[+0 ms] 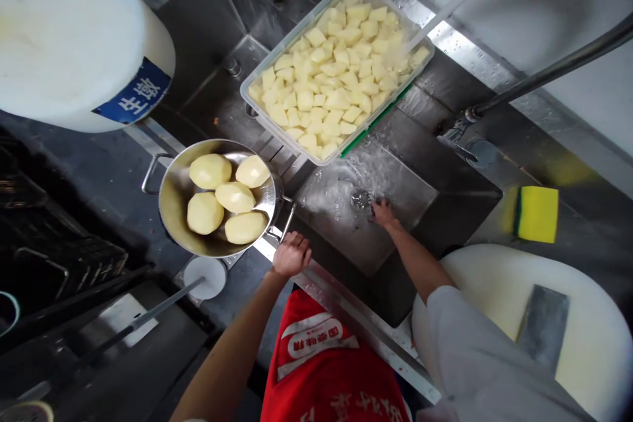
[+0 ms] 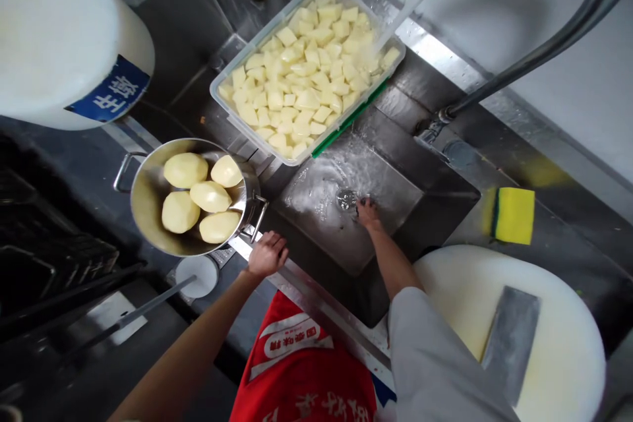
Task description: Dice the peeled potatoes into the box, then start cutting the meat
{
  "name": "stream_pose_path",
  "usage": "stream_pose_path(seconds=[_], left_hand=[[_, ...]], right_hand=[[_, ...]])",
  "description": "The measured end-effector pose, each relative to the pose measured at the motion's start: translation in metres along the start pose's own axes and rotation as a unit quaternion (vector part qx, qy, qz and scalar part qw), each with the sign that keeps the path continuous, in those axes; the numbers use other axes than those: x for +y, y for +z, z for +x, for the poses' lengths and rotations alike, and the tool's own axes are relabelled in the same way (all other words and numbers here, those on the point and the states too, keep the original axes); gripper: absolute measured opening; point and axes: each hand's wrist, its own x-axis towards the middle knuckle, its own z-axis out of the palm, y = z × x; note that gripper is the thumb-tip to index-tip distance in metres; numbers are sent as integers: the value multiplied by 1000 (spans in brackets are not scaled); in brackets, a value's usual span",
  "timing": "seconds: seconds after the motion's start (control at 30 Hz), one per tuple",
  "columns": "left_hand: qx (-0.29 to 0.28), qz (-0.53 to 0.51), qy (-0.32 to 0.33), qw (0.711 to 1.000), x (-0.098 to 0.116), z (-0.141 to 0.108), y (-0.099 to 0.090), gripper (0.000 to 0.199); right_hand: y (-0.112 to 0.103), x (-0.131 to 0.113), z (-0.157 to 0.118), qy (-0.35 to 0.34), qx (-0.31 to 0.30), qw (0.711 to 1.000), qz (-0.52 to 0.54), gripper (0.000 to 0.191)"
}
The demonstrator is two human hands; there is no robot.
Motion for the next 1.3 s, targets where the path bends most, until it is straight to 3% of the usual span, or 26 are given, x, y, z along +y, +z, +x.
stream_pose_path(seconds=[0.13,0.2,0.3,0.37,0.43,0.5,0.53,0.6,0.67,0.73,0.8,0.9,0.97,1.0,1.07,1.17,1.23,1.3], left_hand=[[-8,4,2,1000,-1,-1,1,20],[-3,4,7,1000,-1,-1,2,19],[15,5,13,1000,-3,-1,5,18],[36,10,19,999,-4,-1,8,18],[53,18,28,998,-5,-1,11,18],[58,23,32,998,-5,-2,12,16],[57,24,32,998,-5,-2,12,15],[52,23,29,998,-5,-2,12,14],[53,23,28,998,-5,-2,12,14],[59,25,31,997,-5,-2,12,14],[63,27,33,997,-4,-2,11,14],[63,23,32,997,-3,-2,10,14],[62,18,30,997,-2,-2,9,14],[60,17,28,998,-2,-2,9,15],[56,16,23,998,-1,-2,8,15],[54,16,22,998,-1,-3,7,15],[52,16,22,998,-1,-3,8,15],[50,15,20,998,-2,-3,8,14]], right_hand=[[8,-23,-12,-11,-66,997,41,64],[-6,-29,-14,-22,-91,993,73,54],[-47,-29,-18,-17,-79,991,110,49],[-87,-27,-22,-27,-5,993,115,57],[-133,-28,-27,-59,156,981,98,67],[-182,-33,-29,-86,335,936,61,74],[-206,-37,-29,-85,390,916,44,76],[-250,-46,-23,-59,424,903,22,79],[-285,-53,-12,-18,404,915,11,78],[-308,-55,-3,17,368,930,14,76],[-314,-55,1,30,367,930,16,75],[-288,-55,-6,-38,470,882,-4,60],[-246,-62,-13,-125,518,846,9,40],[-218,-69,-16,-166,507,845,32,33],[-155,-90,-17,-186,427,879,101,31],[-61,-140,-10,-194,160,955,160,36],[-12,-177,-3,-232,83,954,173,39],[22,-206,1,-264,29,946,188,36]])
